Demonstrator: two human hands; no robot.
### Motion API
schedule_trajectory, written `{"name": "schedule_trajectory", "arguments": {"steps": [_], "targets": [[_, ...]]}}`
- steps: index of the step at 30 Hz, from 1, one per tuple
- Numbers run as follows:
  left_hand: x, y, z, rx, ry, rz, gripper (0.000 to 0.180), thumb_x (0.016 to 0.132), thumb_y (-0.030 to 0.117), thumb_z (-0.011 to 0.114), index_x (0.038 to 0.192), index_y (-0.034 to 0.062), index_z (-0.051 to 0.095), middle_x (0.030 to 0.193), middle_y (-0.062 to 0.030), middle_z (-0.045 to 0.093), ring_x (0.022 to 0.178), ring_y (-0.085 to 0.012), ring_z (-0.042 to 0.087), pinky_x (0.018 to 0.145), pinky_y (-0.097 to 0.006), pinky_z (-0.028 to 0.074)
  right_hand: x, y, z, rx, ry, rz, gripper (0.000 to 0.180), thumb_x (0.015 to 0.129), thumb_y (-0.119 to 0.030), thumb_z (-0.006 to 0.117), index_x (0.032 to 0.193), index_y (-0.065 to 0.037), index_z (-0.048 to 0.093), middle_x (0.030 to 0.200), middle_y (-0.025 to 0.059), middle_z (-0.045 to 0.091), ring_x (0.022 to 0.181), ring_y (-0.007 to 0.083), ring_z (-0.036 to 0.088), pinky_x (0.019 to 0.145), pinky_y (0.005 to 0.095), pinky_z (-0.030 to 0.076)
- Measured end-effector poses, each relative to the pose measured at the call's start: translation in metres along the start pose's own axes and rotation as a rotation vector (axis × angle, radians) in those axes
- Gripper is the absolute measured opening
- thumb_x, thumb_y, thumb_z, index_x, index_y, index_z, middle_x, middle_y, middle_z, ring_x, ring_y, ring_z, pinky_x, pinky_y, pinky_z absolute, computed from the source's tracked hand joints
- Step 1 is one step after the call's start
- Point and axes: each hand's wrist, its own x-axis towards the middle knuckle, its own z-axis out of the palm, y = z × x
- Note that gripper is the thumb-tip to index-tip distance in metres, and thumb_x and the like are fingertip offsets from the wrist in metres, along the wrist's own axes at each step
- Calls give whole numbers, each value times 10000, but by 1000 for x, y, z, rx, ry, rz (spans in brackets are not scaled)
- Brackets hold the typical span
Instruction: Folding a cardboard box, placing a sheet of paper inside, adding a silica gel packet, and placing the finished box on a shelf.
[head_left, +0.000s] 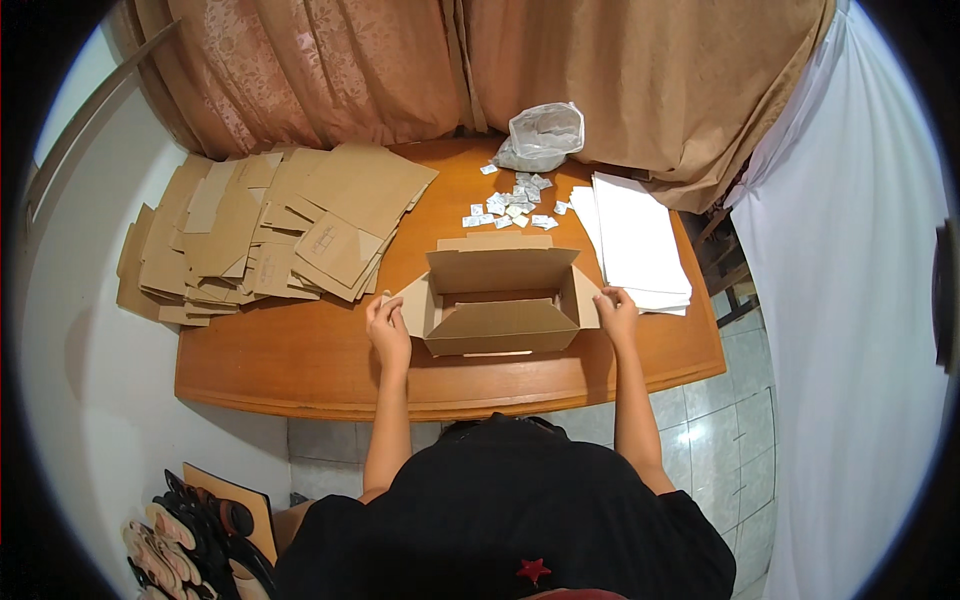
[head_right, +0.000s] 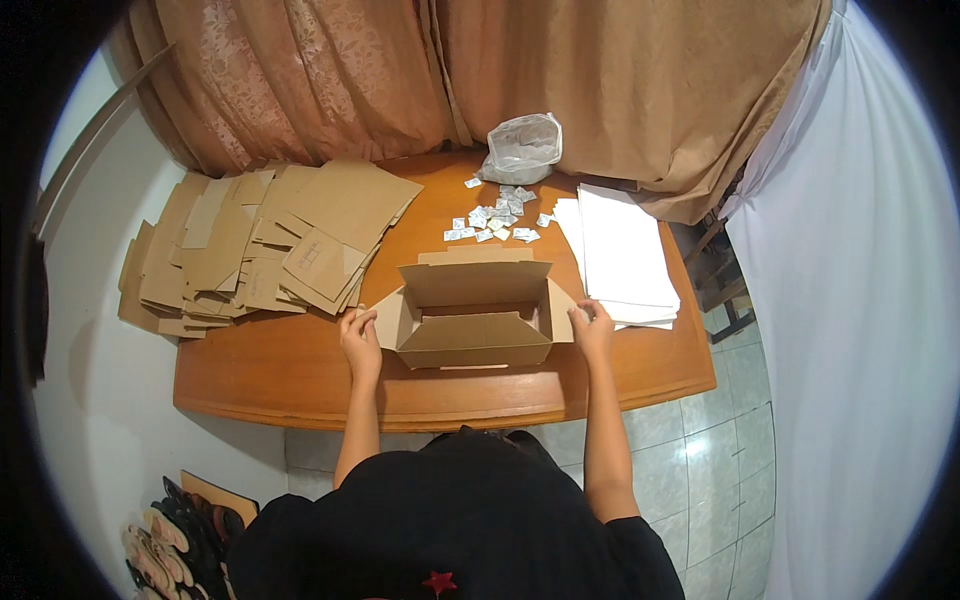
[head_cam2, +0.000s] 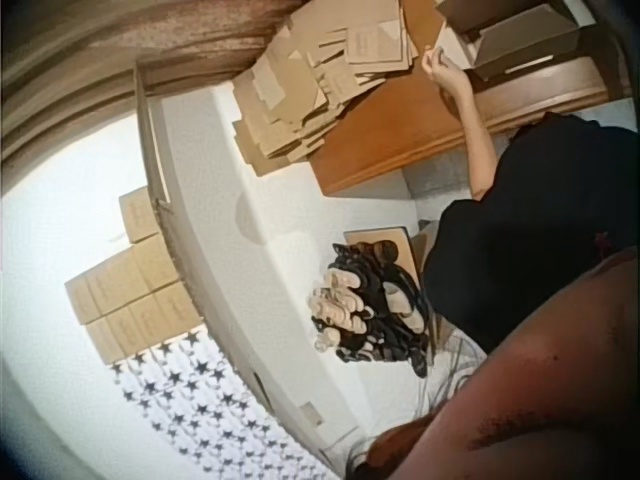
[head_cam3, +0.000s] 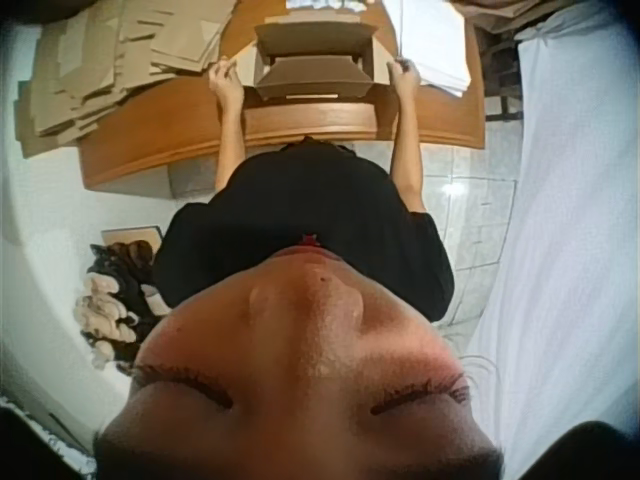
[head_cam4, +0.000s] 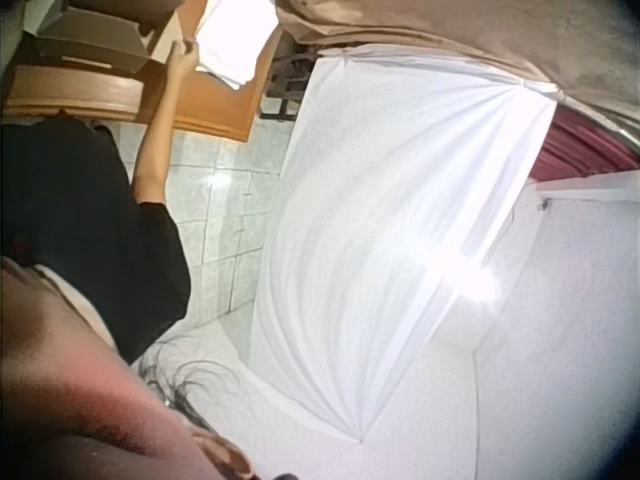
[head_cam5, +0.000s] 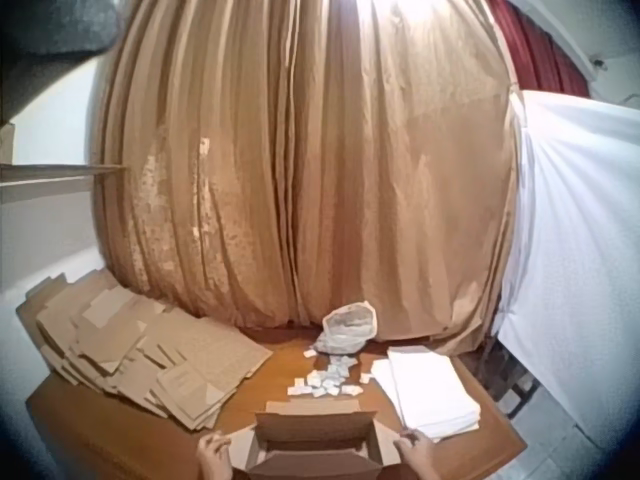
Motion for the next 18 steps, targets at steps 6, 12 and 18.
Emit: {"name": "schedule_trajectory", "arguments": {"steps": [6,12,18], "targets": [[-13,48,6,690,-200,-55,488,770,442,577,1027,33,642,1352,-155,352,1304,-311,197,985,-588,131,-3,-15,5,-387,0,-144,231,759,-181,636,954,-63,600,1003,167,526,887,352,529,764,424,439],[2,46,18,596,-724,-378,1183,563,725,605,1318,-111,243,1430,-245,136,1351,-342,34,1035,-572,40,3,-43,21,-377,-171,-217,483,770,-152,604,1188,18,432,988,229,562,918,380,535,790,427,434],[-20,9,23,275,-730,-244,1400,431,572,791,1343,-116,-19,1429,-283,-35,1349,-341,-48,1086,-412,52,15,-45,23,-288,-353,-60,630,751,-50,602,1306,-122,313,866,166,614,829,377,580,746,406,457]]}}
